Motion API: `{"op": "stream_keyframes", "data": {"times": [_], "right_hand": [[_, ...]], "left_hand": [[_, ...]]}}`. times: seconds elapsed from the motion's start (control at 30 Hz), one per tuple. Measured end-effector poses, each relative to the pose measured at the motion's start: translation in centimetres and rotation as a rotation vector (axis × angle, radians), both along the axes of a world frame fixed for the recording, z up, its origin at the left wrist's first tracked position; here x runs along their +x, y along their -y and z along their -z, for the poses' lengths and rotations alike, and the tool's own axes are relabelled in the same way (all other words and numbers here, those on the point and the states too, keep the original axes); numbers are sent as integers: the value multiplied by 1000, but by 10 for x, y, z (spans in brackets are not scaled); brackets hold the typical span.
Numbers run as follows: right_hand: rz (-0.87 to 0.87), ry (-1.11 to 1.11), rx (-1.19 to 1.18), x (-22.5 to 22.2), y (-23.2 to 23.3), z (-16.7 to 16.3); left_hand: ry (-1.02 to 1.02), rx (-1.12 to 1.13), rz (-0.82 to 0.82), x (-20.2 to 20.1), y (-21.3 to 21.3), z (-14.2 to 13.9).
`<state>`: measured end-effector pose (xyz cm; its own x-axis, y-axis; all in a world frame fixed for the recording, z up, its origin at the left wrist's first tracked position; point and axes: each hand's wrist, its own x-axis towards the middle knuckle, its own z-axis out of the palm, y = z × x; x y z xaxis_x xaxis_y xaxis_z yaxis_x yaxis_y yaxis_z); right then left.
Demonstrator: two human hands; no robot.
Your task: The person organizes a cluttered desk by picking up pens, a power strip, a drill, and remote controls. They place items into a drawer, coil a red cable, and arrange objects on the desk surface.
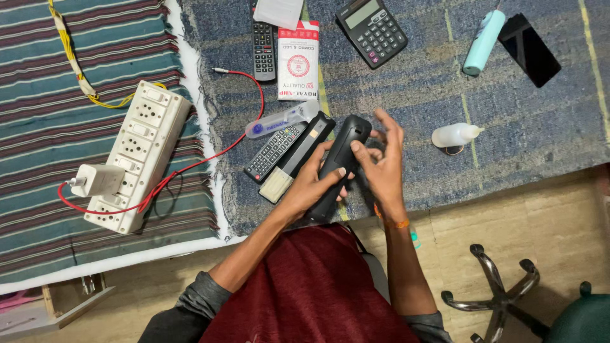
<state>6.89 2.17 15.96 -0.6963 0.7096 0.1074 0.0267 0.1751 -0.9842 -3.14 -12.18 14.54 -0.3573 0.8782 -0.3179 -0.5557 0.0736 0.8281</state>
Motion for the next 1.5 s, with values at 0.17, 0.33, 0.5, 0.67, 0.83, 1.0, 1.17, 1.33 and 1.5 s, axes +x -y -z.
{"op": "stream_keyframes", "data": {"times": [0.17, 0.33, 0.5, 0.67, 0.83, 1.0, 1.17, 1.33, 1.5], "right_hand": [[-75, -238, -582, -2, 0, 5], [4, -192, -437, 2, 23, 23], [89, -92, -544, 18, 46, 65], [197, 121, -377, 18, 22, 110], [294, 306, 61, 32, 4, 119], [884, 154, 423, 57, -61, 108], [759, 175, 256, 51, -123, 96], [161, 23, -24, 38, -78, 70], [-206, 66, 8, 13, -54, 56]], "left_hand": [[-181, 40, 41, 1, 2, -8], [-468, -107, -19, -2, 4, -5], [-992, -8, 39, 11, 10, 13], [-885, -49, 4, 14, 12, 40], [-697, -211, -6, 4, 25, 51], [-675, -258, -59, -1, 30, 45], [-690, -221, 31, 15, 0, 38], [-942, 3, -93, 19, -43, 49], [-869, -74, -166, 10, -67, 68]]}}
